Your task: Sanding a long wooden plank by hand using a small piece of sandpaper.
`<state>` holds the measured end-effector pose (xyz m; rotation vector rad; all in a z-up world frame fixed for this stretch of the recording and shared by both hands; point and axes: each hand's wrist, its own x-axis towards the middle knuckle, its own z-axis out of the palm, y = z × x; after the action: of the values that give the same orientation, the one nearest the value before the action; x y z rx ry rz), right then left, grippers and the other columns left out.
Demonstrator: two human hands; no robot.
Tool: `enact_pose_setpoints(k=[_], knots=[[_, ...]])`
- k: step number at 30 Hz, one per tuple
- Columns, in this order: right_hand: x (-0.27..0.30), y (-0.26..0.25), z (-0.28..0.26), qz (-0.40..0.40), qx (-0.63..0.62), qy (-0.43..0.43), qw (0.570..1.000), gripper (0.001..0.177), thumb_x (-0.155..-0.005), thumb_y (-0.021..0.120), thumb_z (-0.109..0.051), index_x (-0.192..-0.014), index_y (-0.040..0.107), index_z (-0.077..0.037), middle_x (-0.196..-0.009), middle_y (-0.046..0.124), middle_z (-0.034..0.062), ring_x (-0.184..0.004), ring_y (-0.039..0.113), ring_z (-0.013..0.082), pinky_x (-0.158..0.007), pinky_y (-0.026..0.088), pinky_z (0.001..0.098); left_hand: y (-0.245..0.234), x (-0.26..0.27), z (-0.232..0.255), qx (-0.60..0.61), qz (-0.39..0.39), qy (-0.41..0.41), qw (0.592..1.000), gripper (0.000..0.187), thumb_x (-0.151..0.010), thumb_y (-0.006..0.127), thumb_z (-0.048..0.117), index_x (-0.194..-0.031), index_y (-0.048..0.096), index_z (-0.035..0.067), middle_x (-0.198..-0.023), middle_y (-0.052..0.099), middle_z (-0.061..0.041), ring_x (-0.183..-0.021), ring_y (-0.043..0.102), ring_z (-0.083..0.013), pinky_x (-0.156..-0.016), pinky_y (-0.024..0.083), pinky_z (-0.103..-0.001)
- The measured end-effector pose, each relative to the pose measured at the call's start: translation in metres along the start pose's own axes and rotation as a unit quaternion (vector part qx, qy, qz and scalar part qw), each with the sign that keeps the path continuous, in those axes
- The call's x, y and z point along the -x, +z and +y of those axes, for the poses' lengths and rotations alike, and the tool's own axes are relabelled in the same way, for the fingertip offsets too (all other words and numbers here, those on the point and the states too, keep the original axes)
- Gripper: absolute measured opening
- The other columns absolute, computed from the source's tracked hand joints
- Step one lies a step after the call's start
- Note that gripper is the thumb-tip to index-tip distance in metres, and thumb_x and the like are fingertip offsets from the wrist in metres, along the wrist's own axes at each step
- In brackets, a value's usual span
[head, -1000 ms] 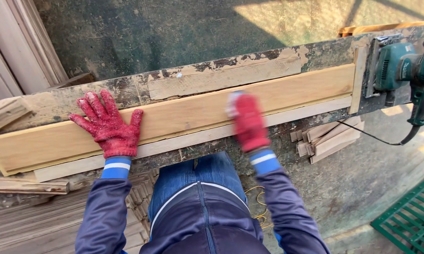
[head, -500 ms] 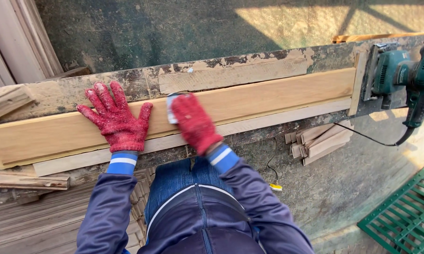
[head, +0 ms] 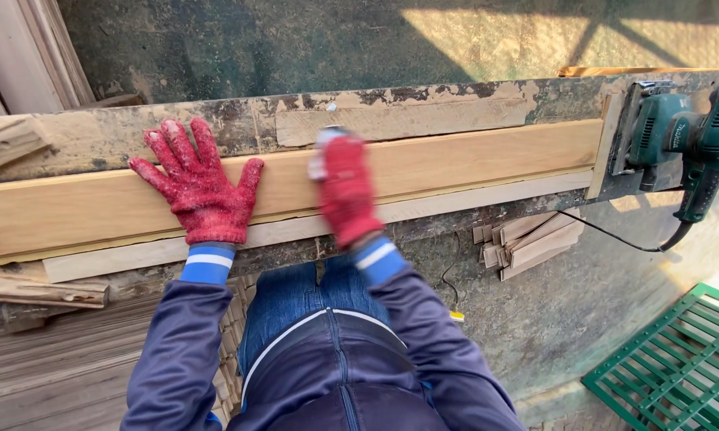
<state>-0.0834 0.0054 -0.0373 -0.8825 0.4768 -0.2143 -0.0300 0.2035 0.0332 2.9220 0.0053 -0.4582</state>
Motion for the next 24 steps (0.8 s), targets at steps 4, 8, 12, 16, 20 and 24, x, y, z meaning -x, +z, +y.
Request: enact_pose_setpoints(k=[4,8,12,16,20,24], knots=[[0.013,-0.014,0.052,-0.218,0.658,-0.412,0.591,0.044,-0.1,0.061,-0.022,-0.14,0.058,-0.005,-0.143,0.06,0.0212,-0.14,0.052,0.0393,-0.129,0.034,0.0581,-0.002,-0.001,0.001,0.011,0.017,0.008,1.0,0.099,-0.097,0.045,0.069,-0.165,0.028,0.0,-0.167,0.022,-0.04,-0.155,0.009,-0.0557,-0.12,0.0,-0.077],[-0.014,-0.045,-0.069,-0.14,0.522,-0.067,0.839,0.041,-0.109,0.053,-0.028,-0.143,0.049,-0.005,-0.136,0.059,0.0136,-0.118,0.066,0.0227,-0.106,0.056,0.0306,0.011,-0.002,-0.011,0.028,0.011,0.026,0.999,0.1,-0.104,0.049,0.071,-0.17,0.014,0.005,-0.172,0.003,-0.026,-0.157,-0.001,-0.052,-0.118,-0.008,-0.078],[-0.062,-0.241,-0.127,0.009,0.063,-0.021,0.998,0.039,-0.1,0.071,-0.008,-0.138,0.06,-0.007,-0.135,0.067,0.0106,-0.123,0.067,0.021,-0.11,0.056,0.0333,0.005,0.0,-0.003,0.045,0.016,0.012,0.999,0.1,-0.102,0.048,0.069,-0.169,0.014,0.003,-0.172,0.004,-0.029,-0.156,-0.001,-0.0524,-0.117,-0.007,-0.078],[-0.08,-0.342,-0.211,-0.062,0.741,-0.321,0.586,0.035,-0.095,0.07,0.004,-0.13,0.07,0.005,-0.137,0.066,0.0245,-0.131,0.061,0.0409,-0.12,0.039,0.0482,0.003,0.018,0.013,0.001,-0.015,-0.12,0.993,0.1,-0.119,0.058,0.074,-0.172,0.0,0.013,-0.174,-0.008,-0.022,-0.16,-0.009,-0.0483,-0.124,-0.01,-0.075],[-0.084,-0.371,-0.242,-0.154,0.757,-0.288,0.566,0.04,-0.096,0.069,0.002,-0.136,0.066,0.005,-0.144,0.062,0.0249,-0.139,0.055,0.0405,-0.126,0.033,0.0491,0.051,0.061,0.039,0.031,0.037,-0.287,0.957,0.117,-0.113,0.061,0.083,-0.174,0.001,0.003,-0.172,-0.012,-0.026,-0.157,-0.015,-0.047,-0.126,-0.01,-0.072],[-0.08,-0.336,-0.238,-0.332,0.722,-0.278,0.54,0.06,-0.086,0.072,0.0,-0.145,0.059,-0.002,-0.153,0.055,0.021,-0.142,0.053,0.0426,-0.128,0.032,0.0532,0.049,0.066,0.065,0.02,-0.023,-0.294,0.955,0.097,-0.119,0.041,0.075,-0.174,0.0,0.007,-0.171,-0.011,-0.024,-0.159,-0.01,-0.052,-0.125,-0.009,-0.076]])
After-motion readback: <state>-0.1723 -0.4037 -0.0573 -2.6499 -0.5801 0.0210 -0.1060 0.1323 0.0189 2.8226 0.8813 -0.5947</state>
